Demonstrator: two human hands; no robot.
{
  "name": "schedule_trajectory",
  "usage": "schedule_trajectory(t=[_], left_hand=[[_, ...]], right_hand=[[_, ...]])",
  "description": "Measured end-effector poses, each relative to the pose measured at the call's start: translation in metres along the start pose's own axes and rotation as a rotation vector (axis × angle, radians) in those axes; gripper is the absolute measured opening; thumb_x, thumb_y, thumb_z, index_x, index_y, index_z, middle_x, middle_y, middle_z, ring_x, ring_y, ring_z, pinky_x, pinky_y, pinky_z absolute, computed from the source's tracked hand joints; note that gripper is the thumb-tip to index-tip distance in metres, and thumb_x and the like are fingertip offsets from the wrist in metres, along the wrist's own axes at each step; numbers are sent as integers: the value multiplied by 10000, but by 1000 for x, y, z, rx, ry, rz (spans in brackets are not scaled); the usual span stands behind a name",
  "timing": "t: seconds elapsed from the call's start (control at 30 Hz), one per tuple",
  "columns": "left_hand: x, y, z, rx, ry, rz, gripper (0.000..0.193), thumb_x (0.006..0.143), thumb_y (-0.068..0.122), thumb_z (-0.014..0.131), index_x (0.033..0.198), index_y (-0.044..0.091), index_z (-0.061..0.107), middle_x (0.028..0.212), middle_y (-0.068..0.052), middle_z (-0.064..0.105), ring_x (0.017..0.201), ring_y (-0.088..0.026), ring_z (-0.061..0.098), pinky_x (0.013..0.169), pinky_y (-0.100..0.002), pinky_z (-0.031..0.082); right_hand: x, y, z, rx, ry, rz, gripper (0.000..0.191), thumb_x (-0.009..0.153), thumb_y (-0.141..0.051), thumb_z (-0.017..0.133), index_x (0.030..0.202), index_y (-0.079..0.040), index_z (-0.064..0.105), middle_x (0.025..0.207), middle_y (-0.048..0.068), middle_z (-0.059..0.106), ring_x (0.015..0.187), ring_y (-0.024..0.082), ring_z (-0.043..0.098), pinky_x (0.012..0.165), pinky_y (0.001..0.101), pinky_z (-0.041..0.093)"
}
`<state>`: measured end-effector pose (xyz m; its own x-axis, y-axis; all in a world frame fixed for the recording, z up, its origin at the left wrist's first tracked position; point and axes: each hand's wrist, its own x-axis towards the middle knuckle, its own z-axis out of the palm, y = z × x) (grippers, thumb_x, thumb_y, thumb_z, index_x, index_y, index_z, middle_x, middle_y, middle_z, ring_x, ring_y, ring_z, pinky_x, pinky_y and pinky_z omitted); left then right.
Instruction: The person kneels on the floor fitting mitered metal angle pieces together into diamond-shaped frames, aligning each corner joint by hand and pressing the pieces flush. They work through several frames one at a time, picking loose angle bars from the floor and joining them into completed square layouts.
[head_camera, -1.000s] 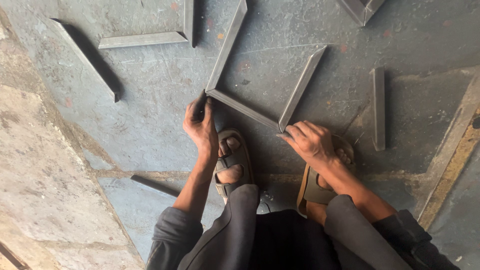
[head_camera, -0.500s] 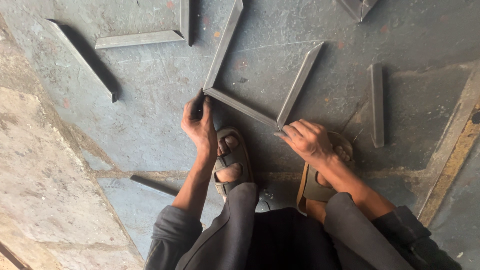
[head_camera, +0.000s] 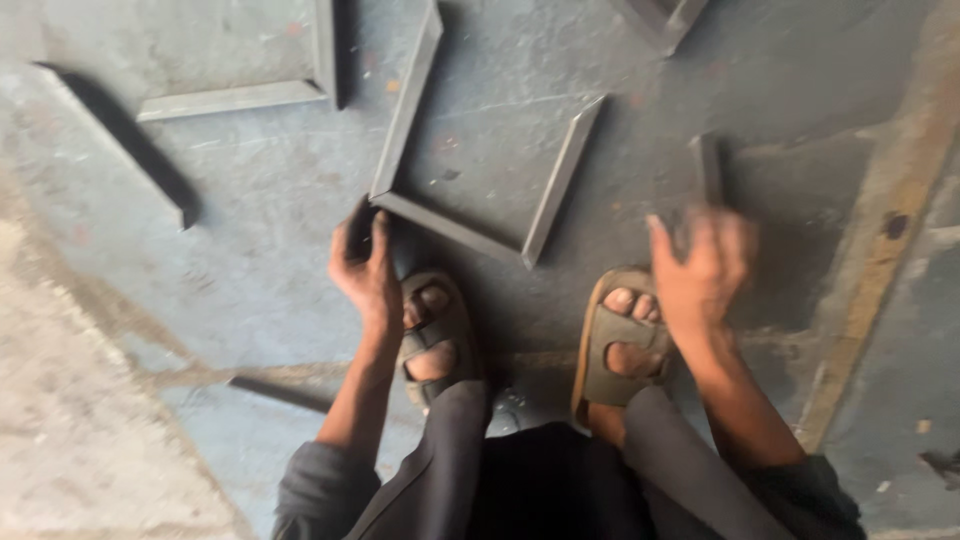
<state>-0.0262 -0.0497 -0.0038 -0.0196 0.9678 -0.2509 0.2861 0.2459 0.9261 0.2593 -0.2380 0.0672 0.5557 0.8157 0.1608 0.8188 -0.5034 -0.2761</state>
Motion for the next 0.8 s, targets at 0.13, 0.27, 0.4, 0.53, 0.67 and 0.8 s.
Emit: schedule_trajectory(t=[0.13, 0.27, 0.4, 0.53, 0.67, 0.8], left_hand=[[0, 3, 2, 115, 10, 17, 279, 994, 118, 710, 1244, -5, 719, 1121, -88, 729, 1025, -149, 675, 944, -288, 535], [1, 8, 7, 80, 33, 9, 276, 988, 117, 719, 1233, -9, 722, 1112, -102, 727, 1028, -159, 666, 950, -289, 519], [-3, 15, 7, 95, 16, -19, 280, 990, 140, 704, 1235, 4, 721, 1125, -101, 724, 1048, -164, 674, 952, -290, 523], [-5, 20, 9, 141, 20, -4, 289, 985, 155, 707, 1237, 16, 726, 1127, -103, 726, 1060, -178, 682, 962, -300, 519], [-5, 22, 12, 96, 27, -49, 288, 980, 165, 701, 1230, 25, 723, 1130, -97, 724, 1058, -175, 685, 955, -299, 525], [-5, 21, 15, 120, 31, -60, 294, 980, 181, 706, 1232, 33, 733, 1092, -92, 725, 1018, -169, 686, 936, -294, 528]], right_hand=[[5, 39, -11, -155, -69, 117, 492, 811, -263, 894, 1181, 0, 705, 1042, 211, 661, 953, 471, 633, 824, 543, 519], [-1, 69, 9, 4, -211, 221, 397, 996, -210, 822, 1286, 20, 680, 1164, 208, 668, 1068, 432, 647, 928, 506, 527], [18, 85, 13, 939, -238, 615, 431, 972, -201, 765, 1284, 61, 622, 1166, 110, 686, 1046, 222, 689, 946, 382, 539], [68, 72, -10, 1497, -395, 690, 419, 964, -141, 688, 1329, 44, 599, 1114, 80, 709, 1005, 181, 703, 910, 332, 595], [136, 33, -8, 1178, -499, 501, 374, 1030, -96, 683, 1370, 55, 641, 1019, 72, 699, 888, 176, 674, 821, 323, 554], [188, -8, 16, 737, -452, -10, 314, 1038, -80, 732, 1299, 72, 647, 1118, 153, 684, 968, 234, 692, 864, 381, 537]])
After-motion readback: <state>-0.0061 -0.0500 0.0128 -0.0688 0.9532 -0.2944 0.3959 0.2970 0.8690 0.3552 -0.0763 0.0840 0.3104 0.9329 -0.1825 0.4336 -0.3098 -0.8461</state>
